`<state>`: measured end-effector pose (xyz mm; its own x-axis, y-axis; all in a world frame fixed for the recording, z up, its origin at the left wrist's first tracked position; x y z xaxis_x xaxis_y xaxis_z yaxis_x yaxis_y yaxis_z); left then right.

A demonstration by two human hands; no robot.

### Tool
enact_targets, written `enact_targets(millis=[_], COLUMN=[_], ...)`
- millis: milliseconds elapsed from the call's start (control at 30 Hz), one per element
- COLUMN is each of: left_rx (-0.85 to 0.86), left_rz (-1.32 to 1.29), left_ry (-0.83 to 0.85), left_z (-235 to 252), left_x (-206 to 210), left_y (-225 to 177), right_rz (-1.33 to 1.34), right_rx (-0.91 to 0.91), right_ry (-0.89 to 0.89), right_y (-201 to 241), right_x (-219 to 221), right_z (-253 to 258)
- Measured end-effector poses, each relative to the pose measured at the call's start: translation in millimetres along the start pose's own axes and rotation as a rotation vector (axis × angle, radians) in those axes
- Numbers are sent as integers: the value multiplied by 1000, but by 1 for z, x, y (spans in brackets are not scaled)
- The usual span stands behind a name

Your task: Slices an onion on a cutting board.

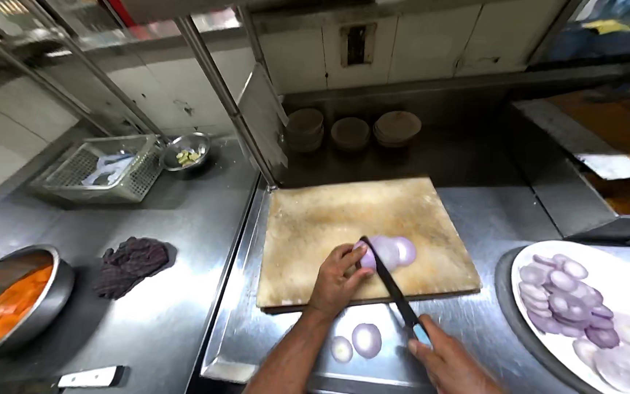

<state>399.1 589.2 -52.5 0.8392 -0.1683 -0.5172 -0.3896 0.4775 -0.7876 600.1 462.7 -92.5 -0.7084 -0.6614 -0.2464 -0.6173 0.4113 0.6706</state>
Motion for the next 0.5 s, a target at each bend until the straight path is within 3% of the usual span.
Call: enact_targets(millis=[167,233,333,500], left_rx=[13,24,30,43], left_rz=[-29,-17,6,-3], left_ry=[-9,-13,-17,-26], left_z=[5,4,4,2], left_x=[-2,-2,-2,-2], left_y=[4,3,0,-1], right_rz=[339,254,-119,-79], right_rx=[-196,-160,-19,-59], right_ry=[115,102,-11,-92], right_y=[-10,-12,-3,6], right_x=[3,1,-8,-8], right_z=[21,21,12,-2])
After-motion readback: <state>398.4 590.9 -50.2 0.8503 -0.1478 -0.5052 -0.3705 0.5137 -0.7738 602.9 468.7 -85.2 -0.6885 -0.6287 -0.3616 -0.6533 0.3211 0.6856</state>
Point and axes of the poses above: each hand's wrist, its own z-axis towards the middle knuckle, its own x-axis out of the palm, y = z × x, the point moved 9 cm from there along z, towards the middle knuckle, and after that the axes turned 12 degrees about y, right-handed, at the moved point
